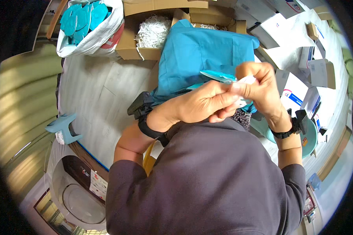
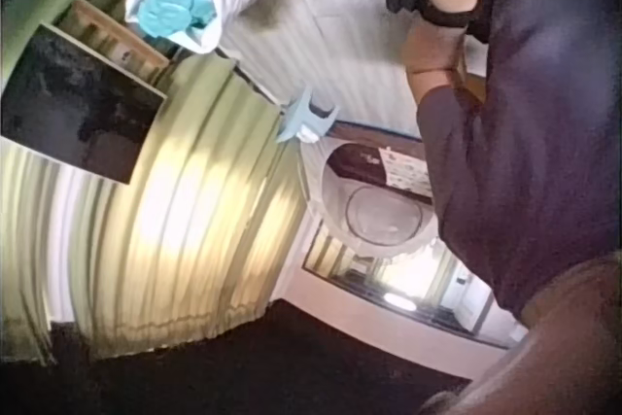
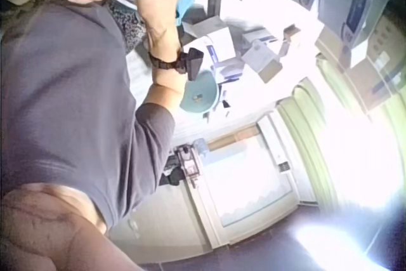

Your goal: The recorder is sorting and untangling green face masks with white straps, then placing them into plastic sleeves and boxes.

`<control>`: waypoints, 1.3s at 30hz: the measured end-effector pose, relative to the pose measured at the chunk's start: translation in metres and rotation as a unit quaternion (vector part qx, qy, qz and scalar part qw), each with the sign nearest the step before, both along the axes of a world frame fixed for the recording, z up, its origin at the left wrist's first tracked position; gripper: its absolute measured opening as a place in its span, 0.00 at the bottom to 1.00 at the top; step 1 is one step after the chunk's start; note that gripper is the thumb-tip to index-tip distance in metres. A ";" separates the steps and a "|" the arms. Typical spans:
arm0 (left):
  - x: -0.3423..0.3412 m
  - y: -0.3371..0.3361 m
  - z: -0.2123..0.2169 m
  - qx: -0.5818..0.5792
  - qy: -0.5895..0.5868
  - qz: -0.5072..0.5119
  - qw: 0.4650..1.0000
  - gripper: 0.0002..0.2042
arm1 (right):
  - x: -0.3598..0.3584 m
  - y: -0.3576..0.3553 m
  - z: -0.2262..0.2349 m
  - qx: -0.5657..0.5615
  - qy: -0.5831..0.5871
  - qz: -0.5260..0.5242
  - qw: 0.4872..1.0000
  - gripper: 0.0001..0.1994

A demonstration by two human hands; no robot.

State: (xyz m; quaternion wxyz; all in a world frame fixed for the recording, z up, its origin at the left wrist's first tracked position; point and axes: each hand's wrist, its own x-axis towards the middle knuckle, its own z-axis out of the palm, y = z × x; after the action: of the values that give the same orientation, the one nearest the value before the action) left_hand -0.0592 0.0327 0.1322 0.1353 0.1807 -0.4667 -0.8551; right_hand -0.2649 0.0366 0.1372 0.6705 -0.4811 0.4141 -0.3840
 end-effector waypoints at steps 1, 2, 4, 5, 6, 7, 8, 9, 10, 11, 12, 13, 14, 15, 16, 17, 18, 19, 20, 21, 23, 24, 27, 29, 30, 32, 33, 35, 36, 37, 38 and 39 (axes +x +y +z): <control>0.000 0.000 0.000 0.005 -0.002 0.014 1.000 0.20 | 0.000 -0.004 0.002 -0.047 0.043 -0.049 0.997 0.25; 0.000 0.000 0.000 0.009 -0.005 0.028 1.000 0.20 | -0.005 -0.007 0.001 -0.084 0.053 -0.075 0.992 0.25; 0.007 0.002 0.001 0.004 -0.035 0.025 0.999 0.20 | -0.017 -0.010 0.007 -0.147 0.128 -0.110 0.975 0.25; 0.011 0.002 0.004 0.019 -0.045 0.021 0.999 0.20 | -0.019 -0.010 0.009 -0.132 0.115 -0.131 0.976 0.25; 0.014 0.003 0.007 0.033 -0.054 0.016 0.998 0.20 | -0.024 -0.010 0.012 -0.126 0.124 -0.131 0.976 0.25; 0.015 0.005 0.007 0.034 -0.051 0.019 0.998 0.19 | -0.027 -0.009 0.017 -0.140 0.139 -0.138 0.971 0.25; 0.016 0.006 0.008 0.030 -0.050 0.014 0.998 0.19 | -0.029 -0.008 0.021 -0.154 0.155 -0.145 0.965 0.25; 0.019 0.006 0.010 0.026 -0.052 0.010 0.998 0.19 | -0.033 -0.006 0.023 -0.158 0.171 -0.143 0.962 0.25; 0.021 0.006 0.011 0.021 -0.053 0.005 0.998 0.19 | -0.039 -0.004 0.024 -0.162 0.187 -0.141 0.959 0.25; 0.023 0.006 0.013 0.019 -0.056 -0.001 0.998 0.19 | -0.043 -0.003 0.025 -0.166 0.204 -0.139 0.955 0.25; 0.025 0.006 0.016 0.018 -0.059 -0.008 0.998 0.19 | -0.045 -0.001 0.025 -0.159 0.197 -0.143 0.957 0.25; 0.027 0.006 0.017 0.016 -0.062 -0.016 0.998 0.19 | -0.046 0.000 0.026 -0.153 0.190 -0.147 0.959 0.25; 0.028 0.006 0.018 0.016 -0.071 -0.021 0.997 0.19 | -0.047 0.001 0.027 -0.146 0.183 -0.151 0.960 0.24; 0.030 0.006 0.018 0.017 -0.082 -0.025 0.996 0.19 | -0.048 0.002 0.027 -0.143 0.183 -0.151 0.961 0.24; 0.031 0.007 0.019 0.018 -0.092 -0.028 0.995 0.19 | -0.050 0.003 0.028 -0.141 0.183 -0.150 0.961 0.24; 0.033 0.006 0.021 0.015 -0.101 -0.033 0.994 0.18 | -0.051 0.003 0.028 -0.138 0.182 -0.150 0.962 0.24; 0.035 0.004 0.025 0.011 -0.109 -0.038 0.993 0.17 | -0.052 0.004 0.028 -0.140 0.184 -0.150 0.961 0.24; 0.037 0.003 0.027 0.008 -0.118 -0.044 0.992 0.17 | -0.052 0.005 0.028 -0.142 0.185 -0.150 0.961 0.24; 0.039 0.002 0.028 0.003 -0.122 -0.048 0.991 0.16 | -0.053 0.005 0.027 -0.144 0.186 -0.150 0.960 0.24; 0.041 0.001 0.029 -0.003 -0.126 -0.052 0.991 0.16 | -0.055 0.005 0.026 -0.143 0.181 -0.149 0.962 0.24; 0.045 0.000 0.029 -0.008 -0.128 -0.057 0.990 0.15 | -0.057 0.004 0.023 -0.140 0.172 -0.147 0.964 0.23; 0.047 0.000 0.027 -0.006 -0.125 -0.058 0.990 0.15 | -0.058 0.003 0.023 -0.139 0.175 -0.146 0.964 0.23; 0.061 -0.001 0.027 0.005 -0.138 -0.059 0.989 0.15 | -0.073 -0.004 0.016 -0.149 0.164 -0.201 0.954 0.20; 0.067 -0.004 0.027 0.012 -0.135 -0.070 0.988 0.16 | -0.121 -0.012 0.007 -0.132 0.204 -0.265 0.933 0.17; 0.068 0.001 0.026 0.021 -0.129 -0.072 0.989 0.16 | -0.119 -0.012 0.010 -0.119 0.234 -0.261 0.929 0.17; 0.062 0.002 0.022 0.050 -0.118 -0.056 0.990 0.16 | -0.109 -0.021 0.001 -0.159 0.238 -0.234 0.929 0.16; 0.052 -0.007 0.017 0.066 -0.111 -0.039 0.991 0.16 | -0.103 -0.025 -0.009 -0.165 0.237 -0.242 0.926 0.17; 0.030 -0.022 0.002 0.092 -0.080 -0.007 0.993 0.17 | -0.087 -0.029 -0.029 -0.138 0.262 -0.175 0.939 0.16; 0.020 -0.025 -0.011 0.110 -0.055 0.007 0.992 0.17 | -0.074 -0.030 -0.031 -0.128 0.300 -0.076 0.942 0.16; 0.011 -0.030 -0.019 0.118 -0.054 0.004 0.992 0.18 | -0.062 -0.030 -0.039 -0.093 0.274 -0.025 0.957 0.16; 0.005 -0.033 -0.029 0.151 -0.056 -0.006 0.987 0.17 | -0.050 -0.027 -0.045 -0.024 0.220 -0.017 0.975 0.17; 0.001 -0.036 -0.034 0.177 -0.065 0.002 0.982 0.15 | -0.041 -0.027 -0.051 -0.001 0.179 -0.009 0.984 0.16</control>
State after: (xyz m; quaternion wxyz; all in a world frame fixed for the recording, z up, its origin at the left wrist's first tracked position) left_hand -0.0581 -0.0031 0.0980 0.0726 0.2579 -0.3153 -0.9104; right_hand -0.3059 0.0099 0.0863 0.5815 -0.5388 0.5314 -0.2985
